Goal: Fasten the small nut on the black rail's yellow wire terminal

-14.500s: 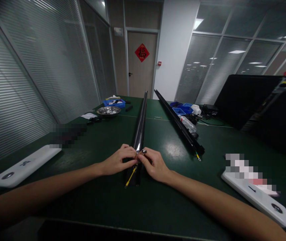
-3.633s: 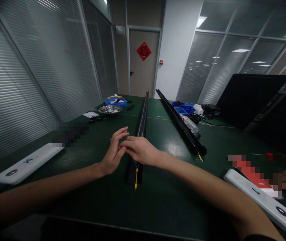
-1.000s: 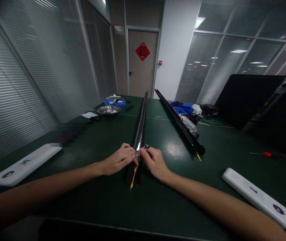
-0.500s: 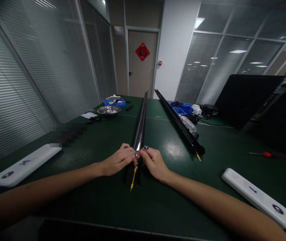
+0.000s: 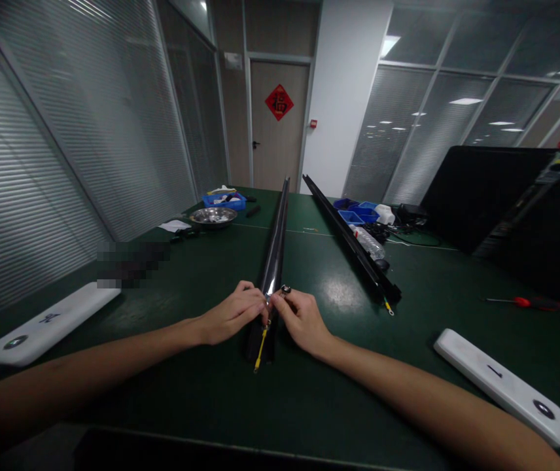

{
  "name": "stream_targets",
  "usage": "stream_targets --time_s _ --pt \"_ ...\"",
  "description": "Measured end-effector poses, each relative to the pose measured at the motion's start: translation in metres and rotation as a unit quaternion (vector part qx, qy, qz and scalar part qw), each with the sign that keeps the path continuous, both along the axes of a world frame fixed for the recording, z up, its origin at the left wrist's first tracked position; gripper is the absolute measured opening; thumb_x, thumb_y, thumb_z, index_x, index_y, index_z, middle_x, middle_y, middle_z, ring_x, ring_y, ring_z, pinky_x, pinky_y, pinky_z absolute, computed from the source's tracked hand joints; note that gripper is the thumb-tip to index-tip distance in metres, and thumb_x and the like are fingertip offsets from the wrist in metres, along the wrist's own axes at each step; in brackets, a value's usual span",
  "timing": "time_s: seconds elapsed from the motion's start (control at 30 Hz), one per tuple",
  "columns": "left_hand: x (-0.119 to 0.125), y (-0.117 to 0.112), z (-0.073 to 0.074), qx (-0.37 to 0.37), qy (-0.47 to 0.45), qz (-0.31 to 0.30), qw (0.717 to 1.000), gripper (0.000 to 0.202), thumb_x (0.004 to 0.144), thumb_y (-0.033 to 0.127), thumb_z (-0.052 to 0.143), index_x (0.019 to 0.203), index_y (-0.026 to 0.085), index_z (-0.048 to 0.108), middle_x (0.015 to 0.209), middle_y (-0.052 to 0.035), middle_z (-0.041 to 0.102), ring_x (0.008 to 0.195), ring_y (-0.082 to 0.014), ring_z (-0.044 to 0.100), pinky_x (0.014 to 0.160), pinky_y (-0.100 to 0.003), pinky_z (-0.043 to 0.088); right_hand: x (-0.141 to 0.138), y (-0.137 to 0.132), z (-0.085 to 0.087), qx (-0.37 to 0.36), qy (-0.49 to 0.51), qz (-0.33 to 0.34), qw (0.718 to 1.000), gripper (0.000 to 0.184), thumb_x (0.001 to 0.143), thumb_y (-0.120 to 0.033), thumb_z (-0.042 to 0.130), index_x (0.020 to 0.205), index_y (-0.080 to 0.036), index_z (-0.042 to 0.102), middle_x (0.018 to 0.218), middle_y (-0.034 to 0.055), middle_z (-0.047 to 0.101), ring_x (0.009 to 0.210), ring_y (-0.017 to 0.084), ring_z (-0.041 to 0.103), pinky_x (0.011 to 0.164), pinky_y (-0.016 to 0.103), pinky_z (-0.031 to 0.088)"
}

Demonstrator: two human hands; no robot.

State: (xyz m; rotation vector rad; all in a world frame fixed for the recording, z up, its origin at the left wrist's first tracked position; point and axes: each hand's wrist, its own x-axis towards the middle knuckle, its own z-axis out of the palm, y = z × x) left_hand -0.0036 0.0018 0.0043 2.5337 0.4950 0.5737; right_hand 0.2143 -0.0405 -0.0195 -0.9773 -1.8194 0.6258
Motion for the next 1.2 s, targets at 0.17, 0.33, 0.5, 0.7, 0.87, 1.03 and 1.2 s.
stream_targets --time_s 0.17,0.33,0.5,0.7,0.87,1.03,1.2 --pt "0.0002 0.0001 -0.0006 -0.003 -0.002 -0.001 1.000 0.048 0.112 0.033 0.026 0.095 0.019 0.068 0.098 -0.0015 0.070 0.100 -0.0171 0.060 0.105 -0.037 0.026 0.0008 -0.0018 0.0032 0.012 -0.012 0.020 1.000 0.034 0.107 -0.036 0.048 0.086 -0.018 0.069 0.075 0.0010 0.064 0.064 0.014 0.057 0.065 0.026 0.044" --pt "0.0005 -0.0001 -0.0008 -0.003 -0.005 0.005 1.000 0.047 0.113 0.033 0.025 0.096 0.019 0.067 0.098 -0.0020 0.069 0.100 -0.0169 0.060 0.106 -0.037 0.025 0.0003 -0.0029 0.0033 -0.001 0.003 0.000 1.000 0.035 0.106 -0.039 0.049 0.086 -0.018 0.069 0.073 0.0005 0.063 0.062 0.014 0.056 0.062 0.026 0.043" --pt "0.0004 -0.0001 -0.0011 0.003 -0.005 0.007 1.000 0.047 0.113 0.034 0.024 0.097 0.018 0.066 0.098 -0.0024 0.068 0.101 -0.0170 0.060 0.106 -0.037 0.025 -0.0005 -0.0032 0.0029 0.008 -0.008 0.001 1.000 0.035 0.106 -0.039 0.050 0.086 -0.017 0.070 0.072 0.0005 0.062 0.063 0.015 0.056 0.062 0.026 0.043" --pt "0.0016 0.0003 -0.0030 0.008 0.002 0.021 1.000 0.048 0.112 0.039 0.021 0.100 0.018 0.063 0.096 -0.0033 0.066 0.095 -0.0173 0.058 0.103 -0.036 0.029 0.0005 -0.0023 0.0028 0.016 -0.009 0.028 0.999 0.039 0.107 -0.041 0.046 0.086 -0.018 0.069 0.070 0.0001 0.057 0.062 0.015 0.055 0.064 0.026 0.045" --pt "0.0021 -0.0004 -0.0015 0.010 -0.003 0.017 1.000 0.042 0.112 0.035 0.023 0.101 0.018 0.059 0.094 -0.0021 0.064 0.091 -0.0172 0.057 0.102 -0.037 0.030 0.0006 -0.0023 0.0014 0.012 0.003 0.015 1.000 0.034 0.107 -0.038 0.049 0.088 -0.018 0.069 0.071 -0.0007 0.057 0.064 0.014 0.055 0.066 0.026 0.044" --pt "0.0019 -0.0013 0.0003 0.000 -0.010 0.016 1.000 0.035 0.111 0.031 0.026 0.103 0.019 0.058 0.094 -0.0011 0.063 0.090 -0.0172 0.056 0.101 -0.037 0.031 0.0007 -0.0015 0.0007 0.013 -0.003 0.028 1.000 0.035 0.107 -0.037 0.048 0.085 -0.018 0.067 0.074 0.0004 0.060 0.065 0.014 0.055 0.065 0.026 0.043" --pt "0.0019 -0.0019 0.0006 -0.005 -0.012 0.022 1.000 0.033 0.111 0.030 0.028 0.107 0.019 0.058 0.098 -0.0015 0.065 0.094 -0.0181 0.056 0.102 -0.038 0.031 0.0015 -0.0013 -0.0006 -0.011 0.016 0.047 0.999 0.035 0.108 -0.039 0.046 0.089 -0.018 0.066 0.075 0.0005 0.060 0.063 0.014 0.054 0.061 0.025 0.041"
